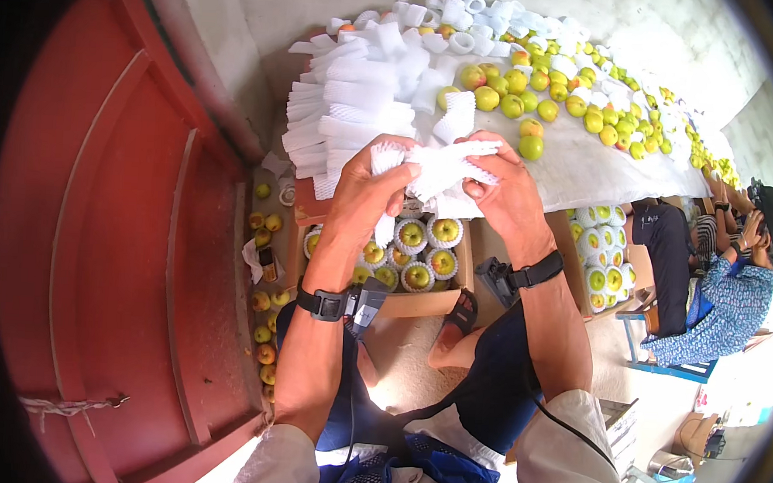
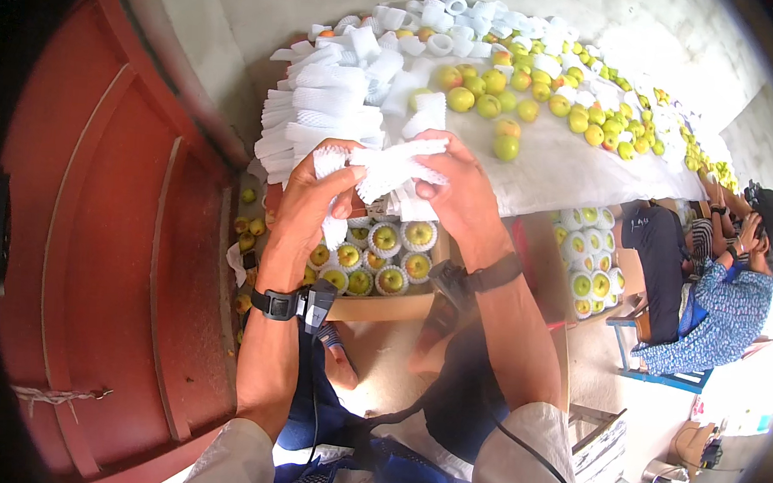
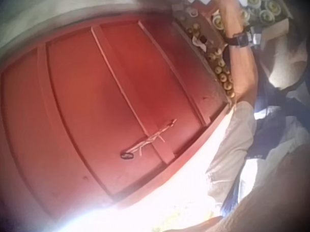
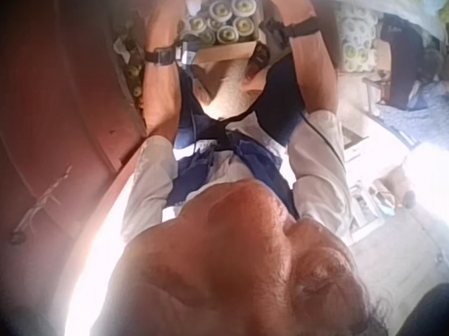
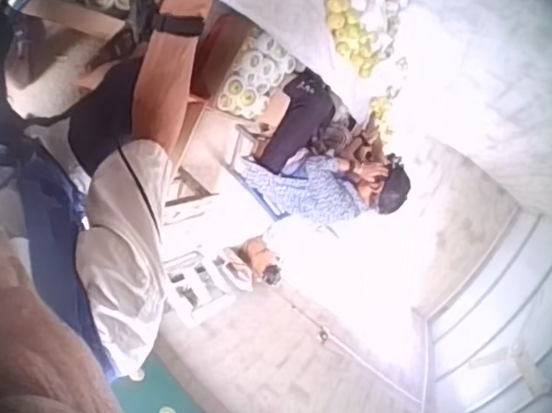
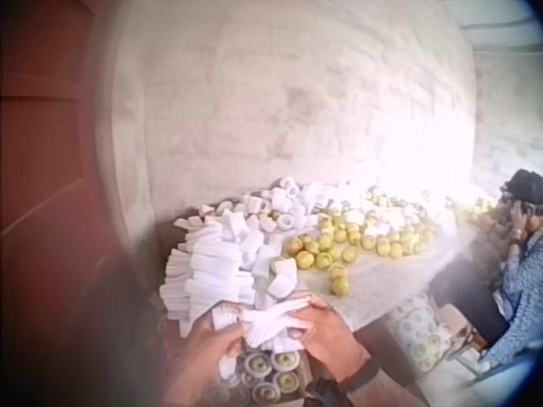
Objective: The person prepares fruit for packing by picking up a foam sleeve, stretching it open by hand, and sliding it over an apple. The sleeved apple is then placed into a cardboard box alongside other fruit.
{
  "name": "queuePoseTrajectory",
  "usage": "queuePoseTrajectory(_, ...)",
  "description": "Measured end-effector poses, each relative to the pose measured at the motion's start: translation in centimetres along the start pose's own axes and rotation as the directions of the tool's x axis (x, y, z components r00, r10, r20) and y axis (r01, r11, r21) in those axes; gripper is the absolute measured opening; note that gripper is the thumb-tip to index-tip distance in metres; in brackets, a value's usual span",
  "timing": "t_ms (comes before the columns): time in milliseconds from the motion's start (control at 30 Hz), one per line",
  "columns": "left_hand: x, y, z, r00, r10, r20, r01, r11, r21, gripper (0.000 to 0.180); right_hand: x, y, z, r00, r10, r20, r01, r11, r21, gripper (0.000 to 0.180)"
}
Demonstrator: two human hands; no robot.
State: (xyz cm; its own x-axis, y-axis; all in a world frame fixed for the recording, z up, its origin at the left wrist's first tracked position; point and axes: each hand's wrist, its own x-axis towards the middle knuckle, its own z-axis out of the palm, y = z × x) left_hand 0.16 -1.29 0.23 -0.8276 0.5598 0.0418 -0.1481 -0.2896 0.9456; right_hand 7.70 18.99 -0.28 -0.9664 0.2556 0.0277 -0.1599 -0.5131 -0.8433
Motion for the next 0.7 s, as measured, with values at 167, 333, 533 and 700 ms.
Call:
queuePoseTrajectory(167,0.1,-0.3,-0.9,0.992,-0.029,0.123,0.026,0.999,0.025,0.018,-0.1,-0.4,-0.9,0.995,0.014,0.1,-0.022,0.996,0.082,0.013)
queuePoseTrajectory(333,-0.5,1.0,-1.1,0.982,-0.128,0.139,0.123,0.991,0.043,0.019,-0.5,-1.2,-0.6,0.997,-0.038,0.074,0.052,0.98,-0.192,0.018)
queuePoseTrajectory(533,-0.3,1.4,-1.0,0.956,-0.258,0.139,0.226,0.952,0.208,0.044,-0.1,-1.4,-0.4,0.967,0.029,0.255,0.036,0.968,-0.247,0.019)
queuePoseTrajectory(700,-0.9,1.5,0.1,0.93,-0.304,0.206,0.251,0.936,0.247,0.031,-0.1,-1.2,0.2,0.989,0.029,0.142,0.016,0.953,-0.302,0.017)
